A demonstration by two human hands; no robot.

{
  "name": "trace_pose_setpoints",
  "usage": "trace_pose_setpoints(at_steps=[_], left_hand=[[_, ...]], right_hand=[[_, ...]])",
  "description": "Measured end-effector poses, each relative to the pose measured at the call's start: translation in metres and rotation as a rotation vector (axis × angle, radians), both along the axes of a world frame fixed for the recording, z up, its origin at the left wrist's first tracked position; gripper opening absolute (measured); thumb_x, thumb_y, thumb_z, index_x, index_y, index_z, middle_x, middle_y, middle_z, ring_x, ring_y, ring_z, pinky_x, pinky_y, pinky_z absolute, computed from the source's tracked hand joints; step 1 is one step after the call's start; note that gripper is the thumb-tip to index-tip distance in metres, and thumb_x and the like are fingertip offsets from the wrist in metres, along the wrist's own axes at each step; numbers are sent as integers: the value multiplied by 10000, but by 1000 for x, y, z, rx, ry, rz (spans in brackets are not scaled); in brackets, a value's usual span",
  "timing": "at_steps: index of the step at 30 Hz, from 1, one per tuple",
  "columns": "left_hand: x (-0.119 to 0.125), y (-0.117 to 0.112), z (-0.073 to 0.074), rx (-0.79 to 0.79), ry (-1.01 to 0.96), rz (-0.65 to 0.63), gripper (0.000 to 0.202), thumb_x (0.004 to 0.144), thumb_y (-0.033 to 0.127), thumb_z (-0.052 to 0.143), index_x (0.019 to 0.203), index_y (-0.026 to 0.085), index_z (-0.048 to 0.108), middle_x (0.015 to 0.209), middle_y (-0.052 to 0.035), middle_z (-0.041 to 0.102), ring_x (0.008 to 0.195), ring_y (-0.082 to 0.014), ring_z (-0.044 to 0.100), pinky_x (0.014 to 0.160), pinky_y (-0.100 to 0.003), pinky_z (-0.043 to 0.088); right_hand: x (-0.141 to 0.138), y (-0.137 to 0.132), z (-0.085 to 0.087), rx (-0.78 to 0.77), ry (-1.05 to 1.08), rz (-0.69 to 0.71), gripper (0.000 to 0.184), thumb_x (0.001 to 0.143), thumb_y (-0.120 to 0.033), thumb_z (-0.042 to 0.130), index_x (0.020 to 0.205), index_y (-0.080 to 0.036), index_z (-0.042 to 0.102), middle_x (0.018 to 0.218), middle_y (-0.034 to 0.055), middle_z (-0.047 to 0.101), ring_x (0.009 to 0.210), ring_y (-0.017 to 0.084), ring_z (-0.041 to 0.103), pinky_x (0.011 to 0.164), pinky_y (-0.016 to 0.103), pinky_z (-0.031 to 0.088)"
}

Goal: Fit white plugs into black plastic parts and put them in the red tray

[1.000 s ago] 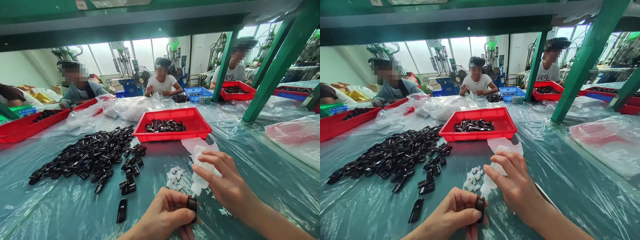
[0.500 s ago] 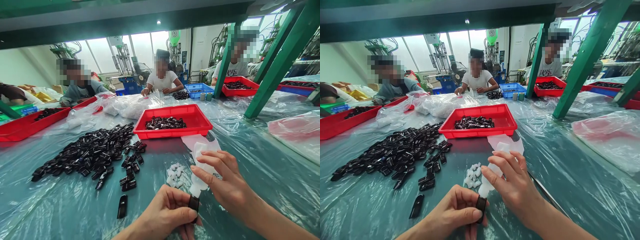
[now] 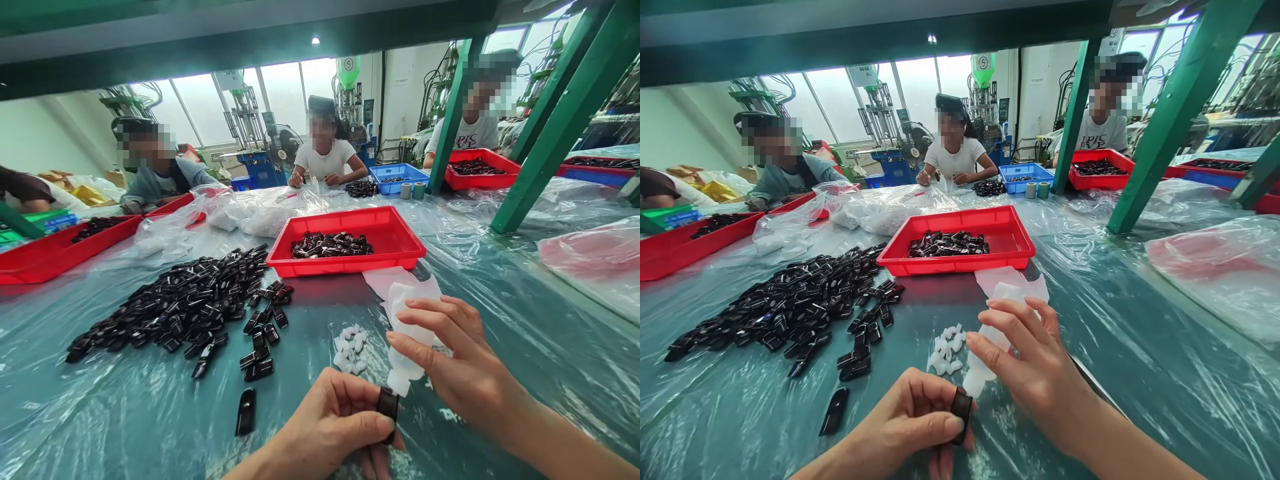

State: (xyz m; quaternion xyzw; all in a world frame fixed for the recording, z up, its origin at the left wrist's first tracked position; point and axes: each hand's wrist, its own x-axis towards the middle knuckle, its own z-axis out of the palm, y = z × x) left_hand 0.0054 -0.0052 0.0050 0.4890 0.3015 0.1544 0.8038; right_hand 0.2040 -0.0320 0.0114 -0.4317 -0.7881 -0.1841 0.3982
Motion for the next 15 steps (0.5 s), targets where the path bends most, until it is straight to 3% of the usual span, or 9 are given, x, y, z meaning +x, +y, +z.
trace_pose_setpoints(at_steps=[15], left_hand=[[0,0,-1,20,24,-35,268,706,318,681,746,53,691,608,-54,600,455,-84,575,424,-147,428]], right_hand=[[0,-2,1,-3,-60,26,354,798,59,452,970,-200,621,1032,85,624,1116,230,498,940,481,295]])
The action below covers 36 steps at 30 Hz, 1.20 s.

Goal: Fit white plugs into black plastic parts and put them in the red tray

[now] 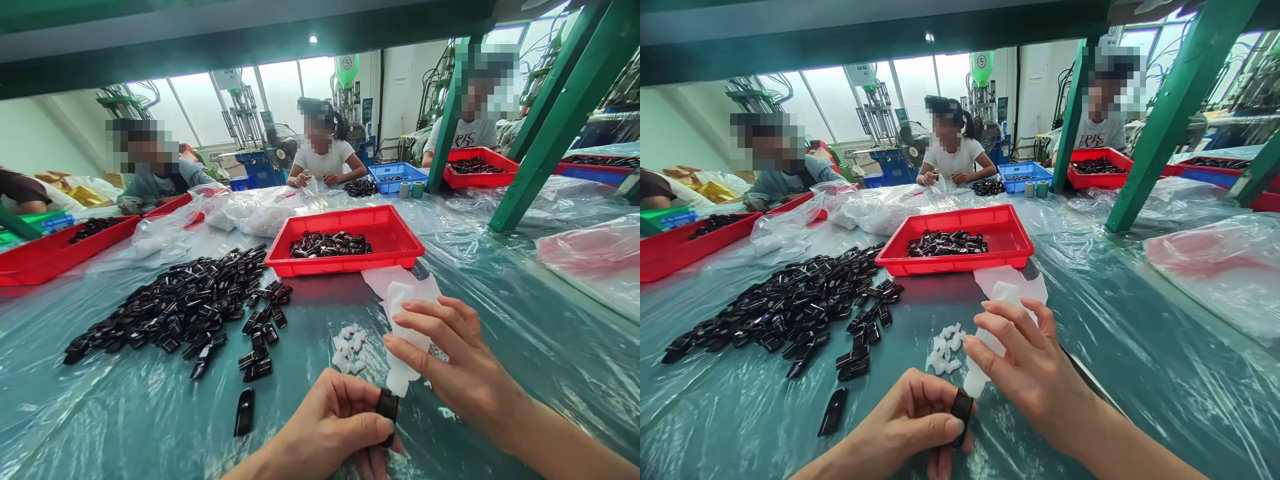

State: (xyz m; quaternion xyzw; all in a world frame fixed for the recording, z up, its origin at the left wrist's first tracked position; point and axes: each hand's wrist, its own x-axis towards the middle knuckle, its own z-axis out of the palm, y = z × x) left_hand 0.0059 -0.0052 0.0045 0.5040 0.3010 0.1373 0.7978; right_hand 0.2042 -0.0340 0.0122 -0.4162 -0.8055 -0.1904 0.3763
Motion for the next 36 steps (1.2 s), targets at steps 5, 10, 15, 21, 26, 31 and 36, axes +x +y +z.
trace_pose_setpoints(at_steps=[5,10,15,21,26,31,36], left_hand=[[0,0,-2,-13,6,-7,262,698,314,685,743,55,694,598,-54,605,457,-93,582,420,-150,432],[0,-1,-3,-16,-4,-11,259,689,313,695,732,58,695,596,-51,606,452,-93,579,421,-155,434],[1,-1,-2,-9,0,-20,268,703,325,685,735,59,695,567,-38,589,452,-90,571,423,-153,424],[2,0,-1,-7,15,4,273,702,333,688,733,62,692,572,-37,592,442,-80,562,421,-150,419],[1,0,-1,-13,8,-9,268,696,325,696,733,60,693,593,-44,600,441,-75,562,422,-149,424],[0,1,-4,-11,4,-20,255,700,314,696,741,63,693,593,-43,604,465,-87,580,433,-152,432],[0,1,-4,-13,15,-19,273,689,333,701,738,64,696,579,-41,600,460,-93,573,427,-159,424]], right_hand=[[-3,0,0,15,11,-10,352,811,49,431,967,-200,626,1012,87,633,1101,219,508,927,457,302],[-4,-1,1,13,15,-19,353,829,26,413,996,-211,614,1014,81,637,1106,213,504,918,442,323],[-4,0,2,28,3,-33,369,811,50,407,961,-213,617,994,74,644,1090,204,521,915,427,328],[1,0,0,-7,10,8,280,849,-1,445,950,-198,616,1035,77,631,1109,224,504,946,479,293],[2,2,1,-44,25,39,289,853,5,441,947,-211,610,1033,68,617,1101,219,504,932,477,317],[1,3,1,-61,53,38,306,845,16,442,963,-219,599,1036,69,607,1110,226,500,916,467,352],[0,2,0,-51,71,38,334,817,44,457,980,-218,586,1033,71,602,1100,231,504,898,466,373]])
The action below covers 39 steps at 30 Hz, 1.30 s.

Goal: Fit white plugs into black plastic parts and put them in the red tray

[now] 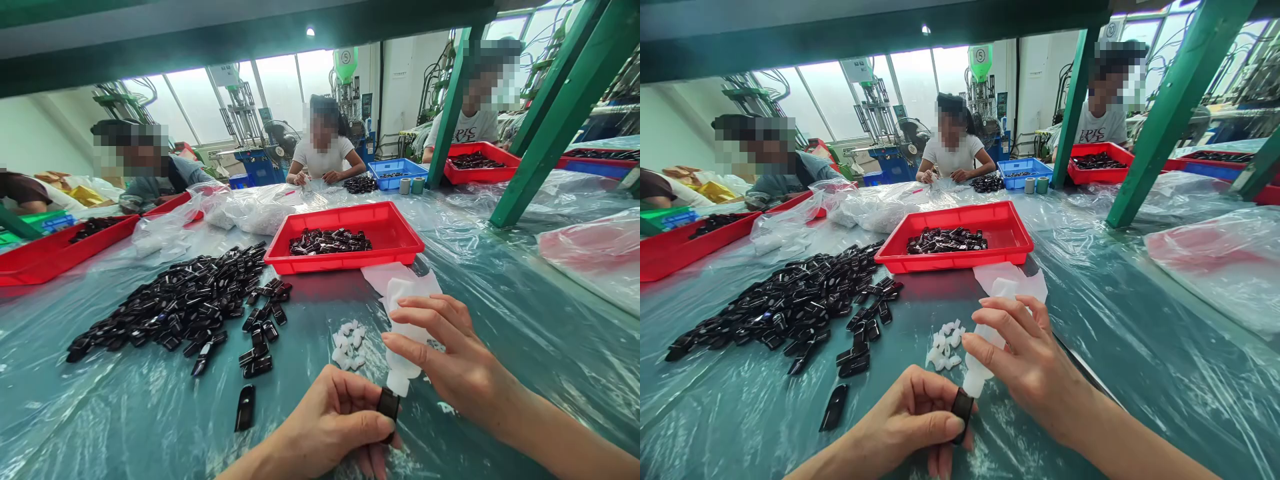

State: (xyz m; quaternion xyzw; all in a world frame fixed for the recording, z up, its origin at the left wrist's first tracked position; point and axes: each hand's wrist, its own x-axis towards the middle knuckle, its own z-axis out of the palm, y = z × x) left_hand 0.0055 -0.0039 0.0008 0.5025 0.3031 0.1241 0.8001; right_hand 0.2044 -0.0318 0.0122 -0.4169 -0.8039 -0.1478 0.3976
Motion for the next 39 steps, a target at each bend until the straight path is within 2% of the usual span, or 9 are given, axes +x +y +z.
trace_pose_setpoints(at_steps=[12,17,29,39], left_hand=[[0,-2,0,-2,30,-30,236,706,300,686,746,67,696,541,-20,579,423,-82,545,436,-167,419],[1,-1,-1,-4,21,-32,245,705,304,683,762,65,696,581,-33,592,425,-83,550,430,-165,419],[1,-1,0,-7,29,-11,265,686,327,700,734,67,700,546,-28,593,459,-97,573,431,-163,416],[2,-3,-1,-10,25,-19,243,686,303,699,751,69,698,564,-30,596,419,-85,549,429,-169,425]], right_hand=[[-3,1,0,7,14,35,295,828,36,451,969,-173,604,1009,97,599,1075,243,512,840,442,392],[-4,1,-3,19,18,16,297,836,26,440,984,-169,608,1017,102,597,1069,246,517,836,439,399],[-1,1,0,-8,42,10,325,827,26,424,949,-219,600,995,69,605,1061,222,526,848,424,395],[-4,1,2,5,27,7,323,833,22,411,939,-203,616,969,80,611,1032,218,542,818,407,405]])
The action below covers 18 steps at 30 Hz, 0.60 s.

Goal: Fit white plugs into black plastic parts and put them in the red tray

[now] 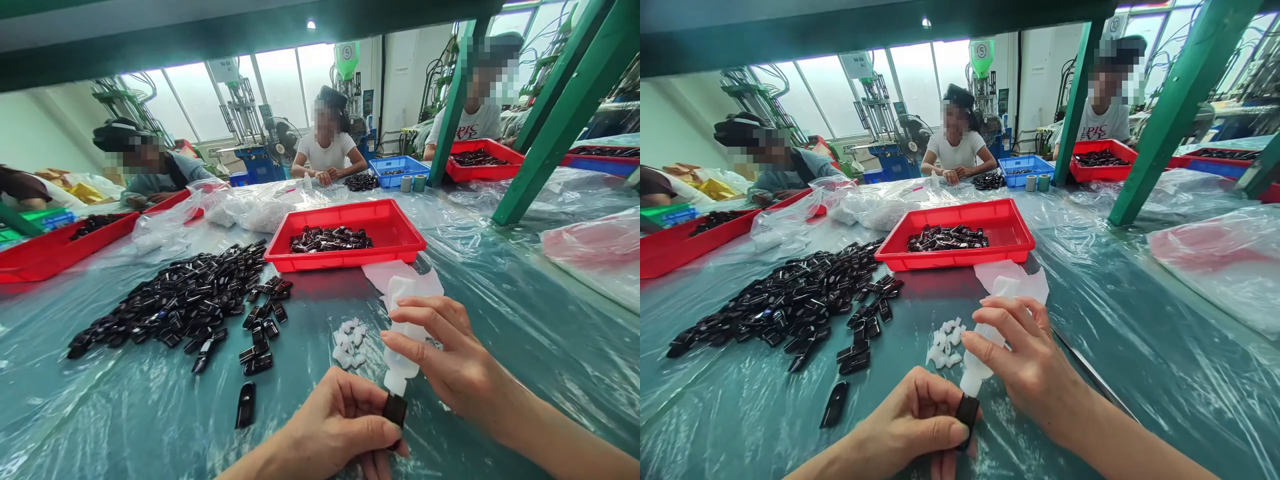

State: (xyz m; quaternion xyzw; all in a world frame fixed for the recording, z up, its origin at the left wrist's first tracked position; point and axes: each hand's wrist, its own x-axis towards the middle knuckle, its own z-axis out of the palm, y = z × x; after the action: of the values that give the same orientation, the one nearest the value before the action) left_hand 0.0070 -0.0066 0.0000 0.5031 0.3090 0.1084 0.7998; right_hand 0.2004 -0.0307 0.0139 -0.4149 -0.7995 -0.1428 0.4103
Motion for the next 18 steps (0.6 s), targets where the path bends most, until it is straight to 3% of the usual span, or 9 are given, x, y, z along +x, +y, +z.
trace_pose_setpoints(at_steps=[13,18], left_hand=[[1,3,3,35,9,36,277,703,342,678,708,65,682,527,-22,566,428,-84,546,410,-157,393],[1,3,3,30,7,60,287,686,344,697,710,59,687,550,-34,587,434,-80,554,427,-158,420]], right_hand=[[6,-3,-3,-3,-90,-50,295,851,-3,429,969,-207,606,1031,82,620,1096,237,513,908,476,324],[8,2,-4,-92,-83,-79,399,801,49,367,969,-229,598,1042,74,609,1064,220,531,880,448,351]])
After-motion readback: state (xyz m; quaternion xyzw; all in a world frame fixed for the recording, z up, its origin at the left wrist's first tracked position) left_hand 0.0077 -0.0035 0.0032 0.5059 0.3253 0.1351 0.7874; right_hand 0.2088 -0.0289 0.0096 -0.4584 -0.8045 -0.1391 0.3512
